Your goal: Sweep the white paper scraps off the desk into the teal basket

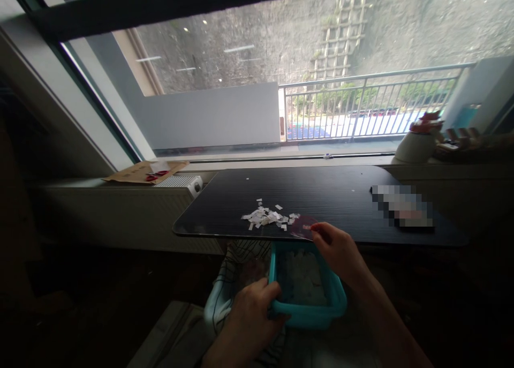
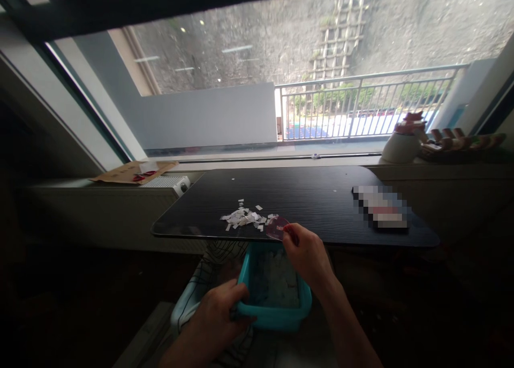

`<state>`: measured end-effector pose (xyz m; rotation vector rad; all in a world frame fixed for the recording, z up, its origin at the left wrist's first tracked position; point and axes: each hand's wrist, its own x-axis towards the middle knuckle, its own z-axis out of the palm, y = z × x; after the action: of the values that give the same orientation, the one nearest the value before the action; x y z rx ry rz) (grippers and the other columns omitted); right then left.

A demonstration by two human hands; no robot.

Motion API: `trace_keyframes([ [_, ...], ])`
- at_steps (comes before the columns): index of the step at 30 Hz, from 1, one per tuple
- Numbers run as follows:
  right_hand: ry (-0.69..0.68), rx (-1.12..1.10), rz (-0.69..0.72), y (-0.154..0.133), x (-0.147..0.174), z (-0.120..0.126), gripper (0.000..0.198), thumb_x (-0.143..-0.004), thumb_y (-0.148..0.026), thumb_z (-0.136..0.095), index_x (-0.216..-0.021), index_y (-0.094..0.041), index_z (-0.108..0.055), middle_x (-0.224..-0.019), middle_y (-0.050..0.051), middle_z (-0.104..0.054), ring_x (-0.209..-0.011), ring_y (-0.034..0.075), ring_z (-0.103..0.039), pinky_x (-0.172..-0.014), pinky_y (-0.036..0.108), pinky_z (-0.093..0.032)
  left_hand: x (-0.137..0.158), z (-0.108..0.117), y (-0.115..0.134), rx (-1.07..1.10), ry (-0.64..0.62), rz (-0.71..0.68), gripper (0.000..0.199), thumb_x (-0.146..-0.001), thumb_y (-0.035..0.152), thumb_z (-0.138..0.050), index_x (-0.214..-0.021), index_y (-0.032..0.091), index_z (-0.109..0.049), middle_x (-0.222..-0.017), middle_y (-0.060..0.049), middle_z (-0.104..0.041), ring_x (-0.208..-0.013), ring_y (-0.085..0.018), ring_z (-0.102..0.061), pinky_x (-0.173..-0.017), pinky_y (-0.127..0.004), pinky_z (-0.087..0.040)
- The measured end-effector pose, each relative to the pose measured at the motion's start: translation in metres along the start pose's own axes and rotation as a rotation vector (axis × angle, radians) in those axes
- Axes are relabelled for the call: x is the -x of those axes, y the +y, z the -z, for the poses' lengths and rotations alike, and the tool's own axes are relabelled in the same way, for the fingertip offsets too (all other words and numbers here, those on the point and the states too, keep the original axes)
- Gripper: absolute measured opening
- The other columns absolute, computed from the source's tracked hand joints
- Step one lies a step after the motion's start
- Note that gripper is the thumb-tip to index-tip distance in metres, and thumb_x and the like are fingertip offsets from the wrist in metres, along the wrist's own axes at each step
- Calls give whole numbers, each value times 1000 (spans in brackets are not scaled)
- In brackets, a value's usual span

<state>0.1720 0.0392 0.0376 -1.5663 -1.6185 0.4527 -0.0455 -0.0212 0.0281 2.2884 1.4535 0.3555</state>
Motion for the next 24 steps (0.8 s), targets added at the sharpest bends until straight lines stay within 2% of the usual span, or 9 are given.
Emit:
trace_keyframes([
  [7, -27, -6, 55, -9, -8, -6, 31, -86, -36, -44, -96, -17, -67, -82, 6, -71, -70, 18, -63, -61, 26, -44, -1, -1, -1, 4, -11, 0, 18, -69, 11, -66, -72, 21, -51, -77, 2, -54, -70, -16, -52, -60, -24, -33],
  [12, -20, 44, -21, -2, -5, -2, 27, -84, -35, -45, -90, -19, -67, -81, 5, -71, -71, 19, -65, -62, 27, -44, 0, -2, -2, 11, -3, -5, 16, -70, 13, -64, -73, 22, -50, -77, 2, -54, -71, -16, -52, -60, -24, -32],
  [18, 8, 14, -40, 4, 2, 4, 28, -84, -38, -46, -88, -19, -66, -75, 3, -70, -66, 18, -63, -61, 28, -44, 0, -2, 0, -2, -22, -13, 15, -70, 13, -62, -71, 21, -50, -76, 2, -54, -70, -16, -52, -59, -25, -31],
  [24, 6, -125, -12, 10, -4, -7, 31, -85, -40, -47, -94, -17, -66, -84, 6, -72, -75, 20, -66, -66, 28, -47, 1, -2, -1, -14, -11, -21, 14, -71, 13, -61, -72, 22, -49, -77, 2, -54, -71, -16, -52, -60, -24, -32],
])
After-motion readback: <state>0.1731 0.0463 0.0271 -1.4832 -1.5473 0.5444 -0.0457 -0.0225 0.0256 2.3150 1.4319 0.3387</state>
